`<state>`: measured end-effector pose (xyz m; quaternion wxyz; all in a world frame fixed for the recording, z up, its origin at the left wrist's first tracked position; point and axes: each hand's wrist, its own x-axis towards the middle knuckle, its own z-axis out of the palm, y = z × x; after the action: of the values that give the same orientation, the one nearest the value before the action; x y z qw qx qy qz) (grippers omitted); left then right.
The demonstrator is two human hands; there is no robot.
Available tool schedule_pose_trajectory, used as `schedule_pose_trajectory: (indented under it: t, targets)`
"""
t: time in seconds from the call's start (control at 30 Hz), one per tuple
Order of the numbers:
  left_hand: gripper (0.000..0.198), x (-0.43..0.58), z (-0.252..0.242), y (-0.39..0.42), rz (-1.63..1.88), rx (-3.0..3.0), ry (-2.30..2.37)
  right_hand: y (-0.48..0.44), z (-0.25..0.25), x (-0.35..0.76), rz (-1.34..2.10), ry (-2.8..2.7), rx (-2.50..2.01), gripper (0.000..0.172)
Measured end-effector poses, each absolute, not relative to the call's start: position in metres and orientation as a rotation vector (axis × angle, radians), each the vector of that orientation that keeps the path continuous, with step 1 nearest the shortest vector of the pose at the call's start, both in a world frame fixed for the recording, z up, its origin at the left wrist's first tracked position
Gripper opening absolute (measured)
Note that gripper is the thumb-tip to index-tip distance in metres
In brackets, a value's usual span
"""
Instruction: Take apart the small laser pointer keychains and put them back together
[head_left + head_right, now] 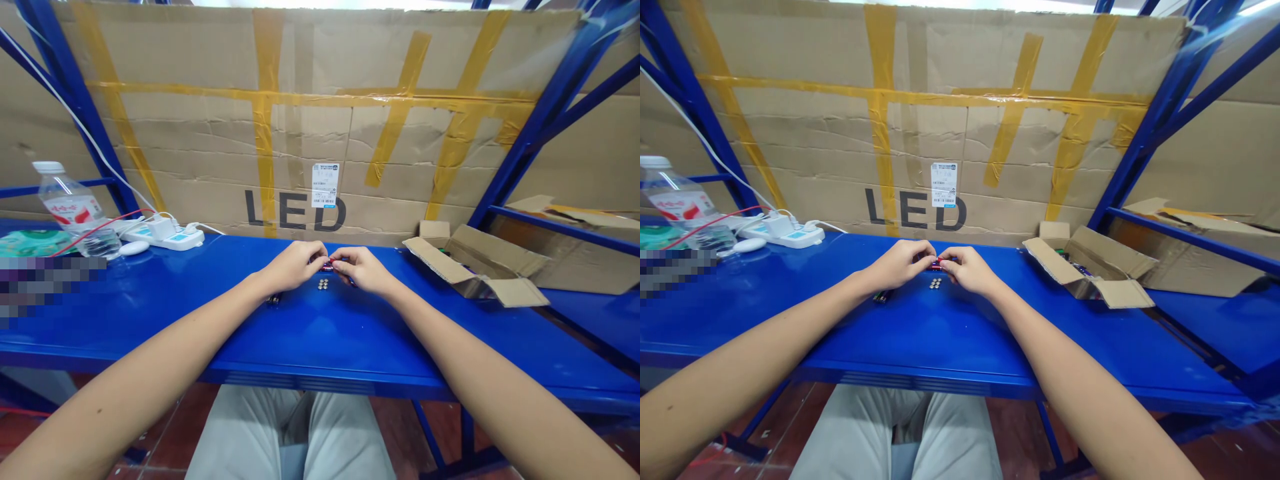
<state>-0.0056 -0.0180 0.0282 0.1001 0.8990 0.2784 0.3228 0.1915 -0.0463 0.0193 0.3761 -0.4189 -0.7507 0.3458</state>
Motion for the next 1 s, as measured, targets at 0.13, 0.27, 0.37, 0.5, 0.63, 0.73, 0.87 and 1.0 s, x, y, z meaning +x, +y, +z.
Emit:
schedule_pose_trajectory:
  t: [0.13, 0.27, 0.37, 0.5, 0.63, 0.73, 0.87, 1.0]
  targets:
    - [0.012, -0.005, 0.028, -0.020, 0.961, 2.629, 0.828, -0.044, 0.019, 0.194, 0.948, -1.927, -1.034, 0.020]
    - [0.012, -0.005, 0.028, -0.020, 0.974, 2.566, 0.810, -0.044, 0.021, 0.194, 0.967, -1.927, -1.017, 0.025]
    - [0.009, -0.005, 0.029, -0.018, 1.035, 2.445, 0.802, -0.042, 0.024, 0.198, 0.837, -1.966, -0.993, 0.034]
    - [0.007, -0.006, 0.032, -0.013, 1.259, 2.226, 0.834, -0.032, 0.025, 0.215, 0.362, -1.939, -1.163, 0.038]
    - [0.010, -0.005, 0.036, -0.008, 1.420, 1.700, 0.710, -0.027, 0.021, 0.226, 0.025, -2.328, -1.429, 0.024]
    - [0.008, -0.003, 0.038, -0.007, 1.427, 1.311, 0.589, -0.030, 0.020, 0.224, -0.078, -2.481, -1.536, 0.020]
    - [0.005, -0.004, 0.039, -0.005, 1.369, 0.994, 0.617, -0.035, 0.021, 0.220, -0.172, -2.512, -1.584, 0.019]
    - [0.012, -0.006, 0.038, -0.003, 1.254, 0.978, 0.653, -0.036, 0.021, 0.220, -0.131, -2.532, -1.575, 0.018]
